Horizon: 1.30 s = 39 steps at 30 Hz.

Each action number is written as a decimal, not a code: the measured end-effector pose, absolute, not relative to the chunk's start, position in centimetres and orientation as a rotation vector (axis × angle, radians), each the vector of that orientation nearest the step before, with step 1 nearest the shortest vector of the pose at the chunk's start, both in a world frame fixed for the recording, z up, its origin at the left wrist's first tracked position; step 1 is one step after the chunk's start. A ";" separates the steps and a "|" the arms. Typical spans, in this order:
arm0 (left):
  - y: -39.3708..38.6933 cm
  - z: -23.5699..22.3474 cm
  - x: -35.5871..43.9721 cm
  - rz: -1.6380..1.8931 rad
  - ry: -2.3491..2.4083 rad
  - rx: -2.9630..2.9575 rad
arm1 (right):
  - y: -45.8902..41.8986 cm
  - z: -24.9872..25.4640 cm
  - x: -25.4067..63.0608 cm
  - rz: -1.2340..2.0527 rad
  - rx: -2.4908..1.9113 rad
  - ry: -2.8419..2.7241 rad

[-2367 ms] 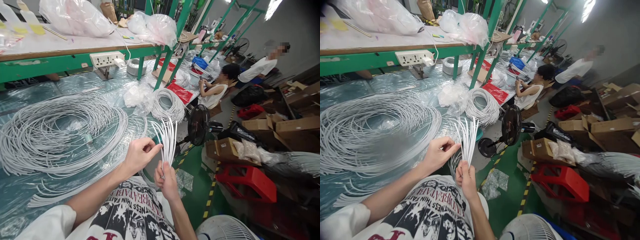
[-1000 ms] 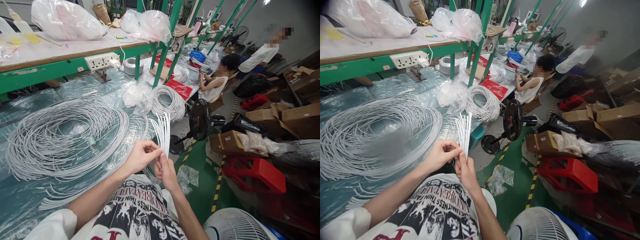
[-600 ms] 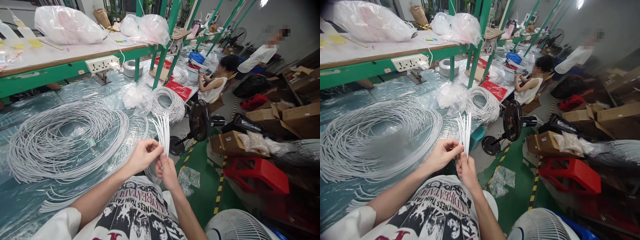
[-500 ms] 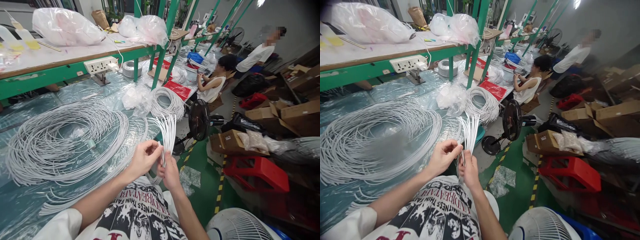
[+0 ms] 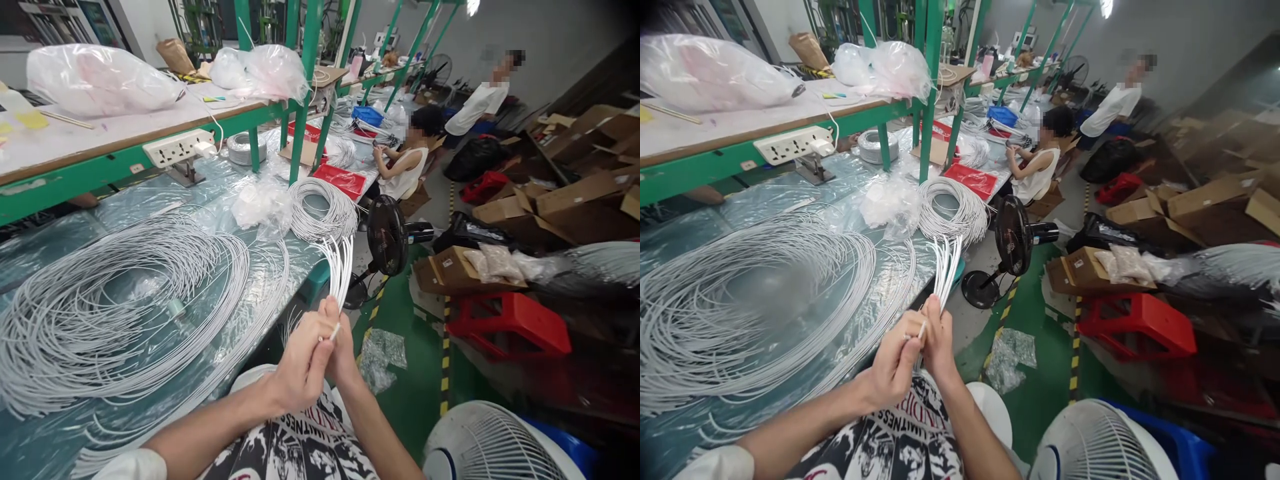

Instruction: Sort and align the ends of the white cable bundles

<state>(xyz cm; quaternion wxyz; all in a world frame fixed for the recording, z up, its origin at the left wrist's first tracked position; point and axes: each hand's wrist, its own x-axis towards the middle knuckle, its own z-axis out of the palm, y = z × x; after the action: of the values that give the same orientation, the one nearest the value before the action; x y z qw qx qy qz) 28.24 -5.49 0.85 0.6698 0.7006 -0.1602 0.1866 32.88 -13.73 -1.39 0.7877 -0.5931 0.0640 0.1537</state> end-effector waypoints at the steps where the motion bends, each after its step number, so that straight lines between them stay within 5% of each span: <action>1: -5.7 0.7 27.9 0.350 -0.372 1.508 | -13.7 -1.1 33.1 0.302 -1.281 0.164; 20: -0.4 2.5 32.5 -0.244 0.171 1.028 | -16.9 -1.8 32.3 0.405 -1.084 -0.047; 26: 5.3 7.1 33.4 0.333 0.241 1.144 | -18.6 -2.0 32.2 0.510 -1.055 -0.171; 32: 2.9 6.5 33.5 -0.163 0.116 0.995 | -19.8 -2.0 32.5 0.470 -1.088 -0.113; 39: 1.8 4.6 34.2 -0.216 0.119 0.836 | -20.0 -1.9 32.4 0.517 -1.041 -0.160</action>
<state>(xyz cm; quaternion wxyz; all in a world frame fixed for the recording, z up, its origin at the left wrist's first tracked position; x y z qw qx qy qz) 34.22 1.78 4.58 0.9064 0.4051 0.0574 -0.1047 32.41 -19.99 -1.94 0.8328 -0.4913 -0.0753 0.2438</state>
